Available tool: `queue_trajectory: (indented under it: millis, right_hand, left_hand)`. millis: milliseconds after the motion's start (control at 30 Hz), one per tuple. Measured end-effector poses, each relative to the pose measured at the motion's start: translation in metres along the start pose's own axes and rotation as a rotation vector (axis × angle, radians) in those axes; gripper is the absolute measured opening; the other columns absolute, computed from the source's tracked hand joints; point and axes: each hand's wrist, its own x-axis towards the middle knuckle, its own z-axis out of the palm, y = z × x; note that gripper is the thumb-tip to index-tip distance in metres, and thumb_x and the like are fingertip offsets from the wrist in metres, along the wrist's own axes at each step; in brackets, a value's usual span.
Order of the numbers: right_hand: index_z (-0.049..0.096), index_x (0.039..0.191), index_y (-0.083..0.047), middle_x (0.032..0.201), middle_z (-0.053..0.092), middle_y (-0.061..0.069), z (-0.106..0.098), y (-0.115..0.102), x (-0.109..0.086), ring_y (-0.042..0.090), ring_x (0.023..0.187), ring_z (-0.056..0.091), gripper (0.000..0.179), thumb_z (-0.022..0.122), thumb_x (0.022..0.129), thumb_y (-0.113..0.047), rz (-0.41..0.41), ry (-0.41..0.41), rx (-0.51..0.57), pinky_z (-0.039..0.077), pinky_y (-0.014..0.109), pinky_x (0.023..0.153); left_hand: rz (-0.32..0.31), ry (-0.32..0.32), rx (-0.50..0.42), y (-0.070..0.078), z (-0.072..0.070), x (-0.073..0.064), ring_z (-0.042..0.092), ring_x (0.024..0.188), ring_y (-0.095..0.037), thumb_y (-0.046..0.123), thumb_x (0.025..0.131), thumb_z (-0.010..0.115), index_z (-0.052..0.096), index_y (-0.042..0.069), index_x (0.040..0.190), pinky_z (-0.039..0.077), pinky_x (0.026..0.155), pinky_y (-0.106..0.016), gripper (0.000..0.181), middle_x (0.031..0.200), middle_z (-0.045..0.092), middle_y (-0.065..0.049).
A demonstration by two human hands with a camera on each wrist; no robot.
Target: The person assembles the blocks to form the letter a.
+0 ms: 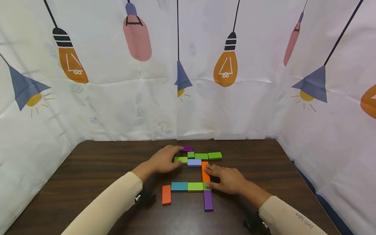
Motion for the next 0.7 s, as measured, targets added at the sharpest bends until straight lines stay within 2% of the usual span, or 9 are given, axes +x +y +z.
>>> queue_trajectory:
  millis: [67,167,300,433,533,600,633,700]
  right_hand:
    - [0.051,0.153,-0.020,0.157,0.045,-0.002,0.000,0.000,0.000,0.027,0.139,0.049,0.076,0.050,0.096,-0.071,0.002,-0.005,0.003,0.049,0.030,0.061]
    - [0.051,0.153,-0.020,0.157,0.045,-0.001,-0.001,0.000,0.000,0.027,0.138,0.050,0.077,0.049,0.096,-0.071,-0.005,-0.003,-0.010,0.054,0.036,0.071]
    - [0.051,0.153,-0.019,0.157,0.045,-0.001,-0.001,0.000,0.000,0.027,0.138,0.050,0.077,0.049,0.096,-0.071,-0.011,0.003,-0.015,0.056,0.042,0.077]
    - [0.051,0.153,-0.019,0.157,0.045,-0.001,-0.001,0.001,0.001,0.028,0.138,0.050,0.077,0.049,0.096,-0.071,-0.013,0.006,-0.013,0.055,0.037,0.072]
    - [0.051,0.153,-0.020,0.157,0.045,-0.001,0.000,0.001,0.001,0.028,0.138,0.050,0.077,0.051,0.096,-0.071,-0.005,-0.001,0.004,0.048,0.029,0.058]
    - [0.051,0.153,-0.021,0.157,0.044,-0.002,0.001,0.001,0.001,0.028,0.138,0.050,0.077,0.051,0.096,-0.071,-0.001,-0.003,0.007,0.044,0.027,0.054]
    - [0.051,0.153,-0.021,0.158,0.044,-0.002,0.001,0.001,0.001,0.028,0.138,0.049,0.077,0.051,0.095,-0.071,0.003,-0.005,0.013,0.039,0.025,0.049]
    - [0.051,0.153,-0.021,0.157,0.044,-0.002,0.001,0.001,0.000,0.027,0.138,0.050,0.076,0.051,0.095,-0.071,0.003,-0.001,0.010,0.039,0.025,0.050]
  left_hand:
    - [-0.009,-0.021,0.016,0.001,0.000,0.003,0.041,0.142,-0.030,0.044,0.099,0.059,0.045,0.014,0.155,0.036,0.113,-0.051,0.065,0.152,0.050,-0.003]
    - [-0.026,-0.045,0.040,0.002,0.001,0.007,0.040,0.143,-0.030,0.045,0.099,0.058,0.045,0.014,0.155,0.035,0.114,-0.051,0.065,0.151,0.052,-0.003]
    - [-0.046,-0.052,0.076,0.002,0.003,0.011,0.040,0.142,-0.029,0.046,0.101,0.054,0.046,0.015,0.155,0.035,0.114,-0.051,0.062,0.150,0.053,-0.004]
    - [-0.071,-0.055,0.113,0.000,0.002,0.011,0.038,0.144,-0.029,0.044,0.101,0.050,0.048,0.018,0.154,0.034,0.114,-0.053,0.060,0.153,0.049,-0.005]
    - [-0.097,-0.067,0.129,-0.002,0.000,0.009,0.037,0.144,-0.030,0.042,0.101,0.049,0.049,0.020,0.155,0.033,0.114,-0.054,0.058,0.154,0.046,-0.006]
    - [-0.113,-0.072,0.126,-0.004,-0.001,0.006,0.037,0.144,-0.030,0.040,0.101,0.048,0.050,0.021,0.154,0.033,0.114,-0.055,0.056,0.154,0.045,-0.007]
    - [-0.118,-0.070,0.127,-0.006,-0.001,0.006,0.037,0.143,-0.031,0.039,0.101,0.049,0.051,0.021,0.153,0.034,0.113,-0.055,0.055,0.153,0.046,-0.007]
    - [-0.126,-0.051,0.127,-0.009,-0.001,0.004,0.038,0.142,-0.031,0.036,0.101,0.049,0.056,0.021,0.150,0.036,0.112,-0.056,0.051,0.152,0.047,-0.006]
